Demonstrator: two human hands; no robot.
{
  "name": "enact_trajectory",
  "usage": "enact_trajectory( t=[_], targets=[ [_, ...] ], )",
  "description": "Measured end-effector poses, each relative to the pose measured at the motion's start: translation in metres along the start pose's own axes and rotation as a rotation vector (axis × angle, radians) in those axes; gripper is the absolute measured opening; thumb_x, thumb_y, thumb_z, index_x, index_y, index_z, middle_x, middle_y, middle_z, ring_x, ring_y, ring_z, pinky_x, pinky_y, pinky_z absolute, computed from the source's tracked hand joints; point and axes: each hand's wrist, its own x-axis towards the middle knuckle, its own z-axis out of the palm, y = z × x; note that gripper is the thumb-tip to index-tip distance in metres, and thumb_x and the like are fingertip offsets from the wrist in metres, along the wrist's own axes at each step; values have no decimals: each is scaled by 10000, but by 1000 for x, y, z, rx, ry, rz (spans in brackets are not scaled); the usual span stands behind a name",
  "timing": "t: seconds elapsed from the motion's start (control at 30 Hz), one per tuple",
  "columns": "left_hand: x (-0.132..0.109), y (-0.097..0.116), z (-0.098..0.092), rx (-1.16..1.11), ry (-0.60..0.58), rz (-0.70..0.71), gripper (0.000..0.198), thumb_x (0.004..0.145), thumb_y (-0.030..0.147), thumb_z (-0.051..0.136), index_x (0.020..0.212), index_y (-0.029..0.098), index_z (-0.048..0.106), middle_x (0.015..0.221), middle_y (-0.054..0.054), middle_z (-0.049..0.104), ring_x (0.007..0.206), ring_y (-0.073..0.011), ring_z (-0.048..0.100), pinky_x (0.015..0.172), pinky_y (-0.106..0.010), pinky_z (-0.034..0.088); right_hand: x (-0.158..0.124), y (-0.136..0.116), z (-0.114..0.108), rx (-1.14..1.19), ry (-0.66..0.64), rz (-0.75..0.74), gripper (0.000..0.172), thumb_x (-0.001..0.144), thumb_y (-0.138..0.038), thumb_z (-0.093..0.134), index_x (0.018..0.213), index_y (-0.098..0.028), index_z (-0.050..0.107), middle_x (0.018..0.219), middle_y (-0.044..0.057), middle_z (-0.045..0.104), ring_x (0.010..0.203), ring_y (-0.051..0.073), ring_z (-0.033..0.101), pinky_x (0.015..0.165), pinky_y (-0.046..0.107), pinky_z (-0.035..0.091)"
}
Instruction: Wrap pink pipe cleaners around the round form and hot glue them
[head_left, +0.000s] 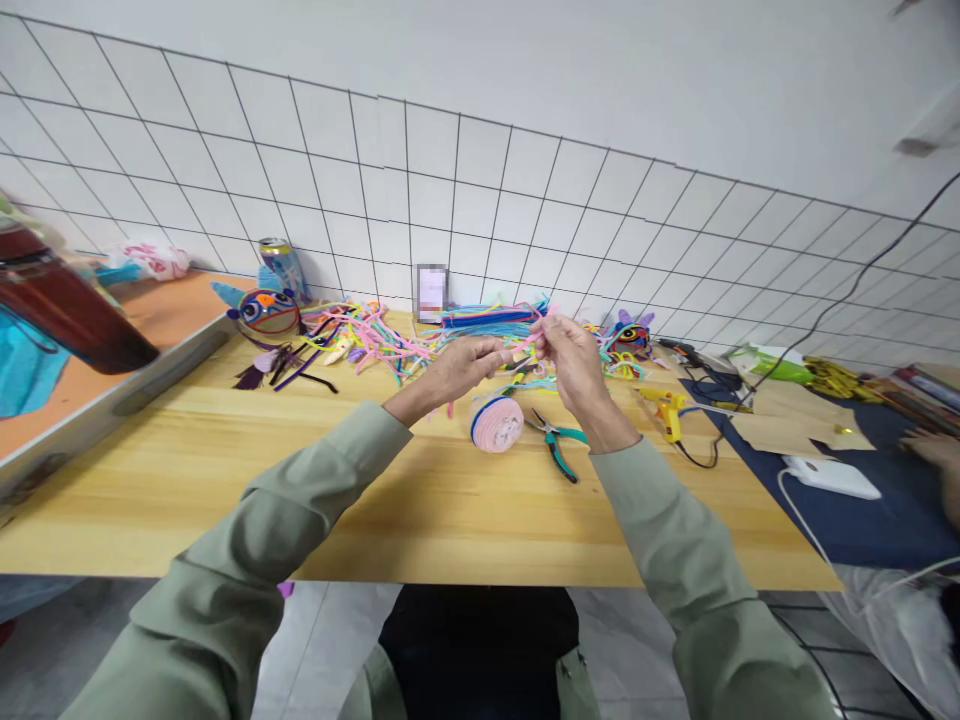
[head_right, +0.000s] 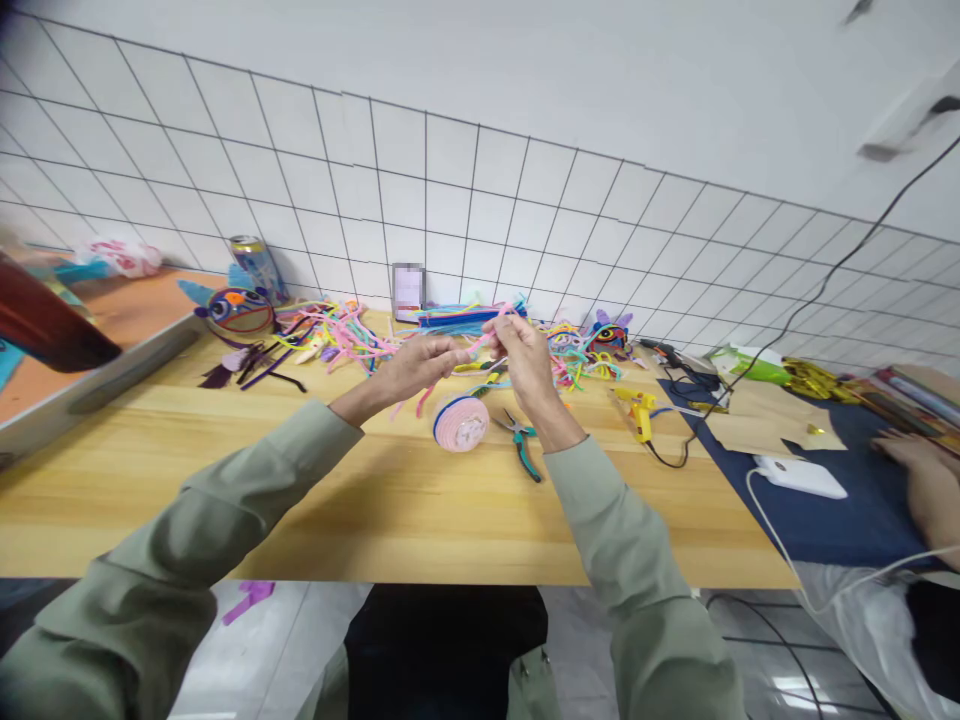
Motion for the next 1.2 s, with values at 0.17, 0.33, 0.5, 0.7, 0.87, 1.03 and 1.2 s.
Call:
enact_trajectory(
  t=[0.17,0.33,0.5,0.7,0.87,1.03,1.2],
  targets=[
    [-32,16,6,-243,-42,-188,446,962,612,664,946,172,735,570,83,449,454,-83,371,465,-232,295,-8,-1,-8,71,116,-16,496,912,-758,701,855,-268,652,749,-21,568,652,144,557,609,277,499],
    [-66,32,24,-551,-90,-299,541,884,717,758,844,190,646,570,73,508,426,-61,374,432,-221,288,-19,-4,-10,138,159,-51,409,945,-672,705,872,-276,637,737,-23,566,646,150,571,603,277,501],
    [-91,35,40,-683,-96,-408,542,843,693,821,819,192,618,557,79,494,419,-45,315,423,-213,218,-28,-8,-17,207,197,-6,382,902,-646,716,891,-285,595,807,-5,626,714,169,628,642,291,547],
    [-114,31,65,-706,-171,-495,539,854,702,779,971,186,678,581,94,508,392,-55,281,396,-228,209,-35,-16,-28,452,224,114,317,920,-504,771,849,-280,558,670,-59,533,605,131,588,610,254,564],
    [-131,35,84,-383,-121,-343,476,972,618,646,763,191,626,598,55,521,528,-86,431,534,-229,342,-38,-25,-38,675,224,235,322,958,-375,752,768,-260,519,556,-102,426,473,90,440,478,195,492],
    [-147,43,102,-168,-71,-146,398,1065,459,516,872,181,726,616,46,538,583,-108,520,640,-250,395,-43,-25,-42,721,247,280,366,957,-290,713,703,-254,451,512,-118,330,390,70,335,386,174,375],
    [-157,34,116,-261,-65,-292,421,1075,505,499,929,184,728,639,37,604,550,-108,511,596,-243,404,-44,-22,-50,682,275,265,295,958,-311,711,736,-253,526,509,-122,319,386,68,329,372,172,348]
  ],
)
